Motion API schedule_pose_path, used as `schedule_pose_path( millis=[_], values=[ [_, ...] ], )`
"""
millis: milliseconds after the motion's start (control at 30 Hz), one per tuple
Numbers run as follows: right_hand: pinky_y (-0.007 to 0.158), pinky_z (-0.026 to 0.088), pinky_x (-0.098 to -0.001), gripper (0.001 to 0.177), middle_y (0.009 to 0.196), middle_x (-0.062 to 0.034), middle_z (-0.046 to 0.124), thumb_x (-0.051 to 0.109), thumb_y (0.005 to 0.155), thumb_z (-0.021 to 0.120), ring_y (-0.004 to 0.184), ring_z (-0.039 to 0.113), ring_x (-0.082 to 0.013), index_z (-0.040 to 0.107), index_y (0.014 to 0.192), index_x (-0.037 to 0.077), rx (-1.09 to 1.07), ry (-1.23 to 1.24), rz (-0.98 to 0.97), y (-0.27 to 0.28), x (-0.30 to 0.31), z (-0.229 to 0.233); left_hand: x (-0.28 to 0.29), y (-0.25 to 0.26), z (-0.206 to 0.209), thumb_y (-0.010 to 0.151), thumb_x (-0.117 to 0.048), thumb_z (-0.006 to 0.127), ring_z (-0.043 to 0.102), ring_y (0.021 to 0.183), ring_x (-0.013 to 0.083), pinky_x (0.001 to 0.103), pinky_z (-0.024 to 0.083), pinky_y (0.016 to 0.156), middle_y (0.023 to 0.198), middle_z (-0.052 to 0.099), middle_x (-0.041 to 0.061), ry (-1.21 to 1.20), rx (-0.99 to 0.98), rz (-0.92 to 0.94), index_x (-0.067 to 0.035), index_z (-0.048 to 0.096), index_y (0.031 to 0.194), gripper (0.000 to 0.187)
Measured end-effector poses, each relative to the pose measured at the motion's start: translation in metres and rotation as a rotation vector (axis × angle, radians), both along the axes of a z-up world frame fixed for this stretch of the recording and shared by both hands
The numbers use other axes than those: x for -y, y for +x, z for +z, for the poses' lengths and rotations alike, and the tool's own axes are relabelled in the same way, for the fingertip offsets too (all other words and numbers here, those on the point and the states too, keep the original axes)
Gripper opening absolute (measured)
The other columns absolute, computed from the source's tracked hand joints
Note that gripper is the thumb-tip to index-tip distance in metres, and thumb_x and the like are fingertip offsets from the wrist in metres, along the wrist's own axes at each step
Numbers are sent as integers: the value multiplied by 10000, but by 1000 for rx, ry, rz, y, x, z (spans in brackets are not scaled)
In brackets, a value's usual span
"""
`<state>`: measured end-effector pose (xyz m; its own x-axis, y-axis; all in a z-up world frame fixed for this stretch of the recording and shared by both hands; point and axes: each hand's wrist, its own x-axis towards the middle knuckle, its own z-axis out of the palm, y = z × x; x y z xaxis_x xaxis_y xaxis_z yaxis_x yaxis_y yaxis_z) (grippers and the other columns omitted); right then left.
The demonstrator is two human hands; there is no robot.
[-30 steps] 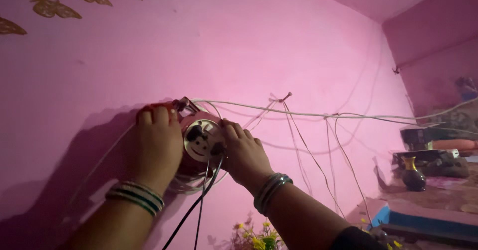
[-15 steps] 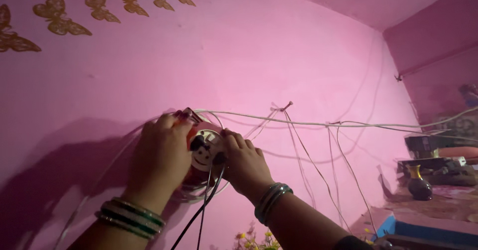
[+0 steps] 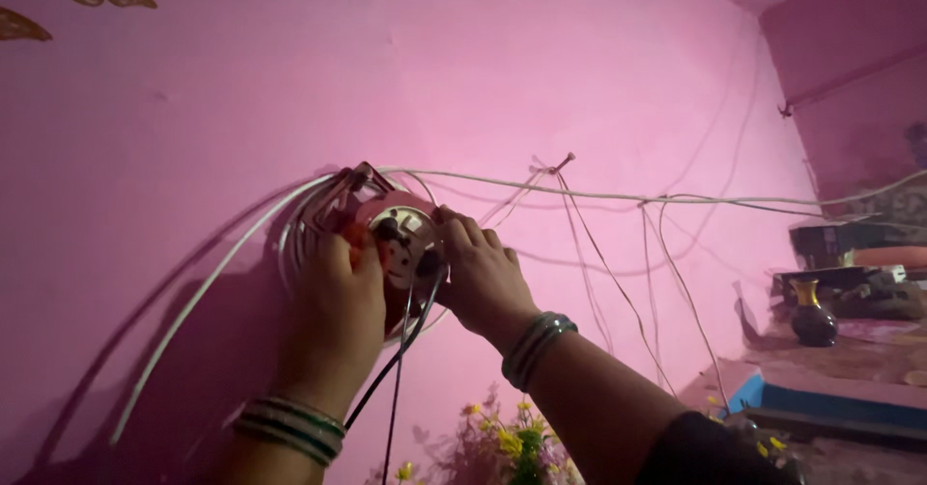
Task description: The person wipes down an extension cord reel, a small electronic device, and a DVD player with a red cloth, lifting the DVD player to wipe its underside and the surface beneath it.
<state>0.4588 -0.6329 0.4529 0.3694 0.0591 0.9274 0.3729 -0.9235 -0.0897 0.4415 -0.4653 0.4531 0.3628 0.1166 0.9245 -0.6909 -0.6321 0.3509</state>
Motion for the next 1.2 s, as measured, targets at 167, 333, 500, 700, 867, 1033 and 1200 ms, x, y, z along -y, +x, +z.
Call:
schedule_pose_path(
  millis=[167, 333, 500, 700, 867, 1033, 1200],
  values=[
    [1069, 405, -542, 909, 1501, -55, 468, 388, 782, 832, 1380, 463, -312, 351, 1515, 145, -5, -8, -2, 2, 2, -1, -1, 15, -23, 988, -268, 600, 654, 981, 454, 526, 523, 759, 1143, 679, 229, 128, 188, -109, 16, 579, 1321, 438],
    [1070, 395, -558, 943, 1510, -48, 449, 398, 753, 847, 1382, 454, -309, 345, 1509, 139, -15, 2, 25, 1, 1, 0, -24, 20, 1, 904, -223, 597, 689, 949, 343, 461, 561, 814, 1058, 687, 195, 604, 203, 61, -38, 699, 980, 224],
    [1064, 397, -582, 886, 1527, -18, 441, 366, 750, 836, 1390, 444, -305, 388, 1495, 192, -78, 38, 20, -4, 0, 2, -19, -13, 8, 1029, -235, 557, 727, 918, 340, 474, 594, 801, 1105, 693, 195, 365, -262, -57, 3, 680, 1127, 286],
    [1069, 382, -605, 821, 1521, -21, 441, 398, 803, 820, 1389, 438, -300, 401, 1478, 193, -76, 68, 6, -5, -2, 4, -22, -4, 4, 879, -250, 605, 593, 1125, 313, 519, 473, 927, 1195, 650, 49, 770, 403, 487, -191, 795, 937, 207],
    [1046, 404, -583, 867, 1541, -13, 419, 403, 777, 815, 1396, 430, -291, 367, 1486, 184, -114, 58, -27, -7, -5, 3, -31, -18, 12, 864, -216, 609, 605, 1094, 300, 493, 488, 960, 1177, 657, 50, 789, 463, 535, -223, 797, 962, 212],
    [1065, 408, -579, 848, 1524, -35, 447, 438, 856, 770, 1391, 453, -297, 339, 1533, 166, -91, 62, -16, -3, -2, -1, -34, -44, 27, 906, -193, 626, 654, 1119, 243, 430, 545, 967, 1151, 660, 33, 767, -129, 399, -238, 780, 1025, 200],
    [1069, 363, -606, 1003, 1631, -47, 301, 406, 777, 836, 1426, 359, -315, 267, 1557, 135, -174, -64, -36, -5, 5, 8, -47, -69, 30, 887, -226, 662, 692, 1055, 258, 437, 563, 930, 1238, 645, 52, 517, -237, 279, -205, 683, 1252, 367]
  ],
)
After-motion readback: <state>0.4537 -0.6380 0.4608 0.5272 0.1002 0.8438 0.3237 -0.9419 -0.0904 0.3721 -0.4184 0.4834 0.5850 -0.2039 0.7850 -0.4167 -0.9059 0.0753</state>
